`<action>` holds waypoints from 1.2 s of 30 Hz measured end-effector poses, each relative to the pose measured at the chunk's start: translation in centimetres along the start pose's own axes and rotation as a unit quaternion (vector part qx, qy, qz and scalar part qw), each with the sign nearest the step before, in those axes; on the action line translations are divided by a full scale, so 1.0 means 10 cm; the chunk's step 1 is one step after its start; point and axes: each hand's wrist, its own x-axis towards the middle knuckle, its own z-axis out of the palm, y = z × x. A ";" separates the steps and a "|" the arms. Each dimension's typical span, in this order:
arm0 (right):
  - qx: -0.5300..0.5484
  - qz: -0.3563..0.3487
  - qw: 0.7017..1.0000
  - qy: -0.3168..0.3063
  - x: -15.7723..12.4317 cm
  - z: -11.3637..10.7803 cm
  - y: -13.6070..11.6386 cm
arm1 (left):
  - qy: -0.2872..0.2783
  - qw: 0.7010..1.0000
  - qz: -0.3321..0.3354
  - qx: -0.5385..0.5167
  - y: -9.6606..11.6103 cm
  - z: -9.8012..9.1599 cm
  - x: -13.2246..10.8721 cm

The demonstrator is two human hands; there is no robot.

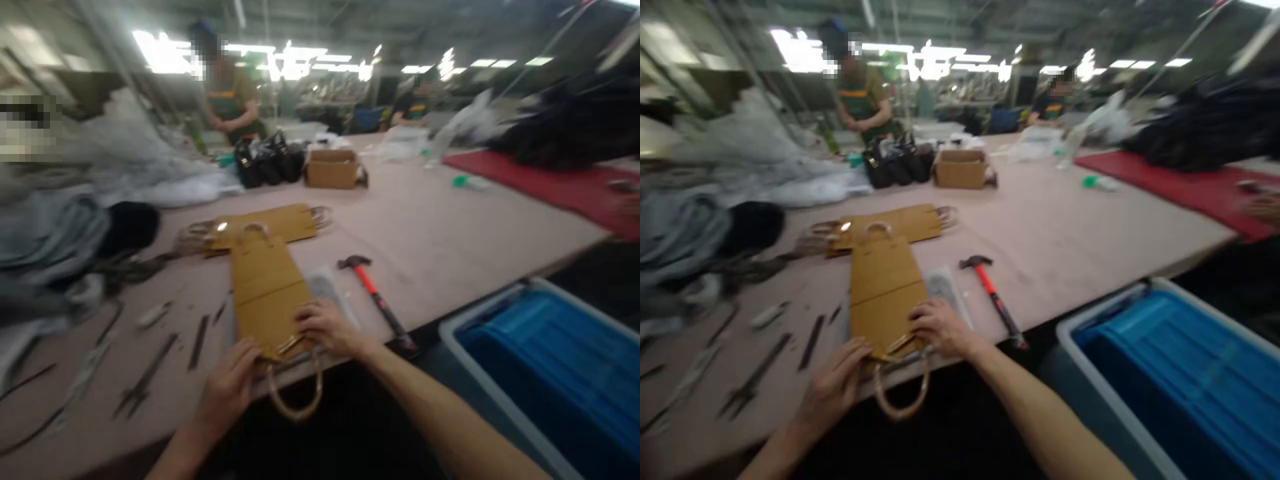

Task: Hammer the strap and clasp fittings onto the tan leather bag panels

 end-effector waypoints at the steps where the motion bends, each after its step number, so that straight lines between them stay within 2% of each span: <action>1: 0.033 -0.018 0.999 0.011 0.10 0.19 -0.01 | 0.024 0.999 -0.043 0.000 -0.06 -0.08 -0.28; 3: 0.082 -0.037 0.995 0.044 0.18 0.38 0.03 | 0.105 0.991 -0.082 -0.024 -0.09 -0.16 -0.53; 5: 0.109 -0.046 0.990 0.071 0.16 0.39 0.10 | 0.158 0.983 -0.080 -0.047 -0.08 -0.16 -0.51; 10: 0.108 -0.045 0.988 0.099 0.09 0.30 0.14 | 0.154 0.982 -0.084 -0.064 0.01 -0.16 -0.27; 15: 0.100 -0.045 0.990 0.086 0.12 0.34 0.10 | 0.116 0.985 -0.111 -0.056 0.09 -0.17 -0.27; 17: 0.107 -0.037 0.990 0.085 0.12 0.34 0.10 | 0.118 0.983 -0.125 -0.058 0.10 -0.16 -0.27; 20: 0.138 -0.009 0.984 0.110 0.09 0.33 0.13 | 0.142 0.974 -0.150 -0.097 0.09 -0.15 -0.28; 24: 0.181 0.031 0.967 0.175 0.01 0.27 0.14 | 0.219 0.950 -0.186 -0.127 0.08 -0.20 -0.38; 26: 0.162 0.027 0.968 0.192 -0.02 0.25 0.07 | 0.251 0.946 -0.188 -0.084 0.13 -0.20 -0.44; 29: 0.065 0.027 0.977 0.201 -0.05 0.26 -0.15 | 0.248 0.952 -0.177 -0.029 0.22 -0.15 -0.47; 33: -0.039 0.021 0.990 0.135 -0.02 0.32 -0.47 | 0.232 0.958 -0.170 -0.015 0.25 -0.05 -0.42; 36: -0.029 0.037 0.983 0.180 0.03 0.32 -0.56 | 0.228 0.958 -0.172 -0.025 0.21 -0.04 -0.39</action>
